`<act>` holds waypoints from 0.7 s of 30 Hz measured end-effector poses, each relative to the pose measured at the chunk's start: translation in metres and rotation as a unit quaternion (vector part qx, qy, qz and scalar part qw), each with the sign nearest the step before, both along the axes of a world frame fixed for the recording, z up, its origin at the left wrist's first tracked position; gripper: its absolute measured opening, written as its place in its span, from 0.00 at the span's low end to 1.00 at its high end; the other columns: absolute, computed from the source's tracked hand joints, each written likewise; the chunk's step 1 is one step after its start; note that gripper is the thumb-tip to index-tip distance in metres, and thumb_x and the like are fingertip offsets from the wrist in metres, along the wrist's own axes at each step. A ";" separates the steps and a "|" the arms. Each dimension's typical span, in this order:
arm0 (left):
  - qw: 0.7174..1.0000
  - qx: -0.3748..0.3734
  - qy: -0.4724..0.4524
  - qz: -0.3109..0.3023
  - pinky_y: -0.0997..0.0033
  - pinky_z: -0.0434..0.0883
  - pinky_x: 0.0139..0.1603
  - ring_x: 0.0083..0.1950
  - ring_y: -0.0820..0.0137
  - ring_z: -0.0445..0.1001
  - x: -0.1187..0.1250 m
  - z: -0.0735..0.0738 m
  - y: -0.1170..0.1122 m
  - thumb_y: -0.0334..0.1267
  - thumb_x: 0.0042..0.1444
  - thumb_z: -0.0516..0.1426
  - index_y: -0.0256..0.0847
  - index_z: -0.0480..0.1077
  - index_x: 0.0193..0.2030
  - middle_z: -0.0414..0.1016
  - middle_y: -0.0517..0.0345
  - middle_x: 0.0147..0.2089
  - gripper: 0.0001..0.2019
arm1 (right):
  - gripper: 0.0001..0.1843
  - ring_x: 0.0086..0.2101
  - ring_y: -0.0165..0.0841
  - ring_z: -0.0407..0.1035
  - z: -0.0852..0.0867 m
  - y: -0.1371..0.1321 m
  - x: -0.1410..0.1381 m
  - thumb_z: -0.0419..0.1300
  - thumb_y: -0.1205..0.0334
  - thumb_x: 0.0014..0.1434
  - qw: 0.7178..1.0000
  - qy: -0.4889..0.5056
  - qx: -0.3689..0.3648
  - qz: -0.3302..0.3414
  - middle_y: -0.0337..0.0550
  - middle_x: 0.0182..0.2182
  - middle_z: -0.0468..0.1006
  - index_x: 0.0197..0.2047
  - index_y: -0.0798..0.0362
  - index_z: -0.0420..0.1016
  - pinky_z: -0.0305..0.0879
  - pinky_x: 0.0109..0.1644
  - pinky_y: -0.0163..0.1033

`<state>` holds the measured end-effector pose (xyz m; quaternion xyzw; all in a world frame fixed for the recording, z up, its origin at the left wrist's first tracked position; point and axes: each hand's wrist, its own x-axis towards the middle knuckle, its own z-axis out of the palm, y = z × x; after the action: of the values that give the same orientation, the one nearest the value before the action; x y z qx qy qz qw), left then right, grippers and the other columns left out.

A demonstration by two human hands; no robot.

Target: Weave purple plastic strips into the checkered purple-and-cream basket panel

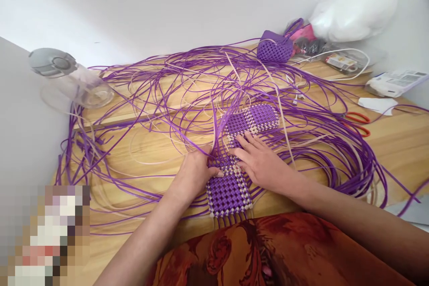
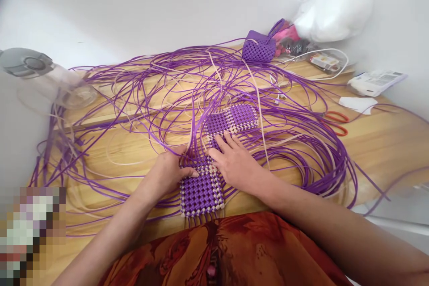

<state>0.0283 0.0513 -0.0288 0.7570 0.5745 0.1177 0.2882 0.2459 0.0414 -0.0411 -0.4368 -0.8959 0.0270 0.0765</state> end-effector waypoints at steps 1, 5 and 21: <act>1.000 0.000 0.006 0.004 0.68 0.65 0.37 0.37 0.62 0.73 0.000 0.000 0.000 0.38 0.42 0.67 0.41 0.69 0.48 0.77 0.54 0.36 0.24 | 0.19 0.64 0.49 0.46 -0.001 0.000 0.000 0.48 0.61 0.64 1.000 -0.005 0.000 0.001 0.55 0.61 0.58 0.56 0.54 0.67 0.48 0.65 0.58; 1.000 0.002 0.003 0.014 0.69 0.65 0.38 0.38 0.61 0.74 0.001 0.002 0.000 0.38 0.43 0.67 0.43 0.67 0.50 0.77 0.55 0.35 0.26 | 0.20 0.64 0.49 0.46 -0.002 -0.001 0.001 0.47 0.60 0.65 1.000 -0.008 0.003 -0.001 0.57 0.61 0.59 0.57 0.54 0.67 0.48 0.64 0.58; 0.995 0.035 0.091 -0.010 0.66 0.67 0.39 0.43 0.55 0.76 -0.001 0.003 -0.002 0.43 0.46 0.65 0.38 0.61 0.48 0.77 0.49 0.38 0.25 | 0.27 0.64 0.56 0.42 0.011 -0.021 -0.017 0.51 0.46 0.60 0.997 -0.003 -0.010 -0.077 0.61 0.62 0.56 0.53 0.57 0.68 0.43 0.64 0.62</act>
<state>0.0272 0.0495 -0.0259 0.7800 0.5861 0.0651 0.2094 0.2286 0.0207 -0.0303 -0.5055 -0.8594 0.0287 0.0709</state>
